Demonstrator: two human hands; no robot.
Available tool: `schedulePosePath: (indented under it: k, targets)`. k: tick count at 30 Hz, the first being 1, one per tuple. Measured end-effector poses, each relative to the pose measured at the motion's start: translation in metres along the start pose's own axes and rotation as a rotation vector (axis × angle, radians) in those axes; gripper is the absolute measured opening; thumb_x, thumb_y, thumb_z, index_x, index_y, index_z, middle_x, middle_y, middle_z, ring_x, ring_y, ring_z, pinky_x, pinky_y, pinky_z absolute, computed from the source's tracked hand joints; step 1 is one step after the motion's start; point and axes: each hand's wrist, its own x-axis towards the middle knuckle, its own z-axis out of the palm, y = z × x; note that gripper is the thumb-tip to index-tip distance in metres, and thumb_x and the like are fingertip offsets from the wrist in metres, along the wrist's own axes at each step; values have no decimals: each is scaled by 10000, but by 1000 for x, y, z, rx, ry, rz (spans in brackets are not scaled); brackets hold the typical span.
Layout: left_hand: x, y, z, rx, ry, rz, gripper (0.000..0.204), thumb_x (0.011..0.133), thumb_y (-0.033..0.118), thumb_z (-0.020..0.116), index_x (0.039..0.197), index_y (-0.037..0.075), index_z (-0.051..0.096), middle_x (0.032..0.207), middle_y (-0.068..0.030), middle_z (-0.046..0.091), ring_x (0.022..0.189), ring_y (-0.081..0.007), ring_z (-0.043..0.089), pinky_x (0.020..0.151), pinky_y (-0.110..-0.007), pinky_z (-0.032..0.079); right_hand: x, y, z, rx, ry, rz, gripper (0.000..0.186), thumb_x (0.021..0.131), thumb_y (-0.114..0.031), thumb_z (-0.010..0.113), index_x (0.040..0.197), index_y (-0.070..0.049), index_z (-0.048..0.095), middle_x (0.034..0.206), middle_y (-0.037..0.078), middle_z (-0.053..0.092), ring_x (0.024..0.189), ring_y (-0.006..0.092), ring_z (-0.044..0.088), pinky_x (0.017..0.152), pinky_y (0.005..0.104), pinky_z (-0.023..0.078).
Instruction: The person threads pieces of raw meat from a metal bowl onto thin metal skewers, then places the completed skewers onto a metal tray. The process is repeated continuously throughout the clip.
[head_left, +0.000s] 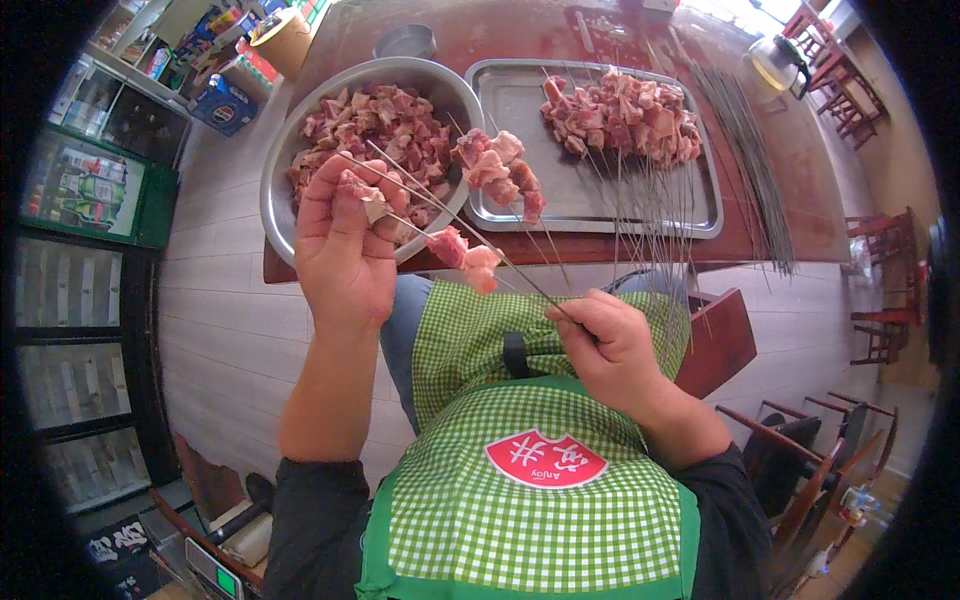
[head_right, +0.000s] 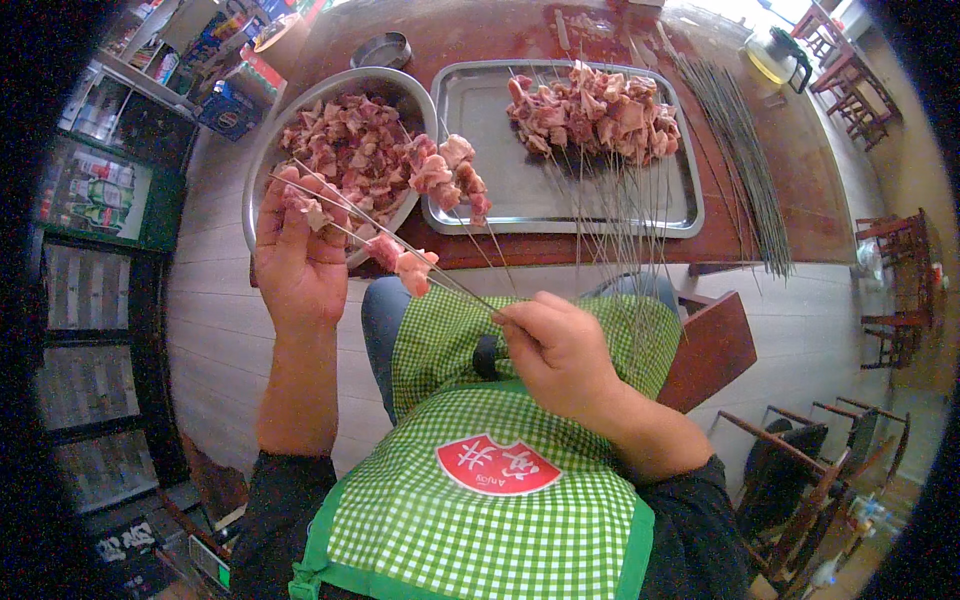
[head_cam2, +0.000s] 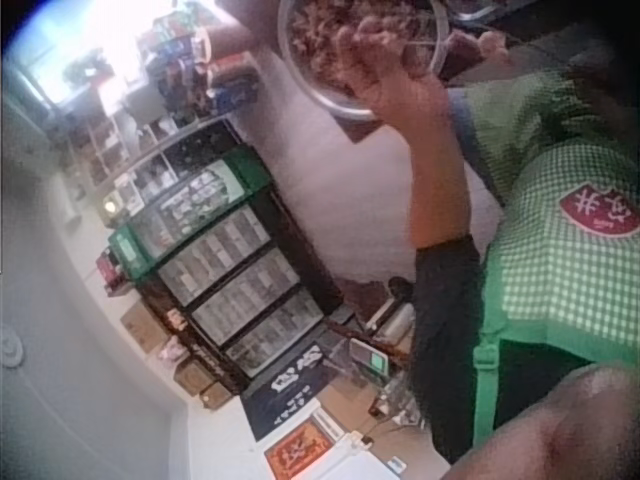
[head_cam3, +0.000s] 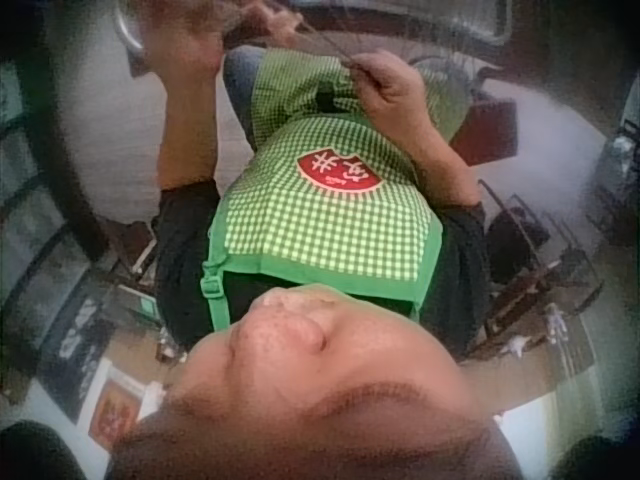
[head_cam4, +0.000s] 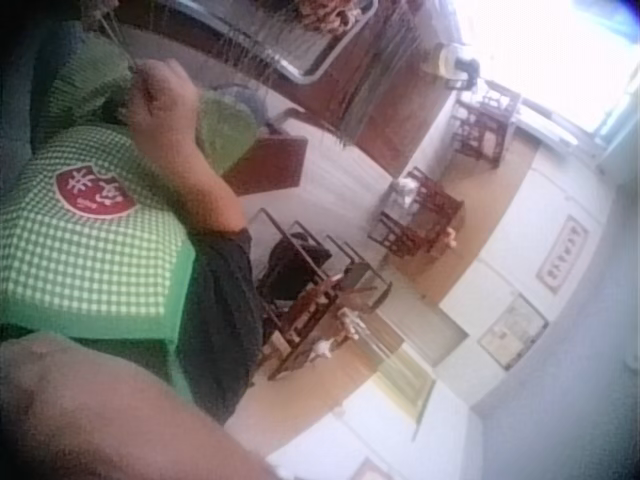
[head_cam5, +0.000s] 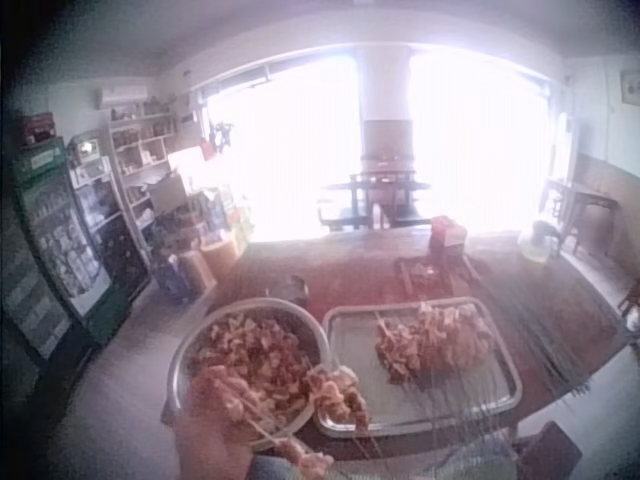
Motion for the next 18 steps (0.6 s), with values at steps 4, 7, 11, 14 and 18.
schedulePosePath:
  k: [4, 7, 11, 14, 18]
  targets:
    - [5, 9, 8, 100, -48, 39, 281, 1024, 74, 572, 1303, 43, 573, 1162, -119, 667, 1060, -227, 671, 933, -389, 586, 5, 2, 5, 21, 45, -35, 111, 871, 16, 643, 966, 2, 700, 699, 100, 551, 623, 237, 550, 569, 352, 426]
    - [8, 15, 6, 206, -128, 10, 252, 1032, 99, 565, 1275, 39, 585, 1162, -126, 670, 1060, -238, 679, 945, -402, 583, 2, 1, 5, 31, 65, -29, 117, 872, 29, 640, 967, 6, 705, 682, 86, 540, 616, 209, 535, 570, 331, 411]
    - [4, 15, 11, 10, -10, -57, 230, 1051, 146, 540, 1241, 28, 595, 1190, -145, 668, 1108, -270, 678, 950, -411, 584, 3, 1, 4, 9, 58, -18, 116, 870, 27, 640, 967, 11, 703, 686, 88, 545, 619, 211, 543, 568, 330, 413]
    - [-2, 12, 16, -128, 10, -110, 236, 1058, 176, 530, 1219, 17, 596, 1210, -162, 664, 1151, -289, 666, 955, -422, 584, 4, 3, 5, 11, 80, -40, 115, 872, 26, 641, 967, 11, 703, 688, 90, 548, 612, 211, 546, 563, 329, 413]
    - [-7, 0, 21, -215, -23, -156, 246, 1065, 198, 515, 1208, 16, 600, 1241, -178, 651, 1108, -283, 676, 938, -422, 588, 2, 3, 1, -2, 58, -21, 121, 869, 0, 650, 982, -2, 696, 726, 123, 556, 614, 275, 566, 555, 368, 443]
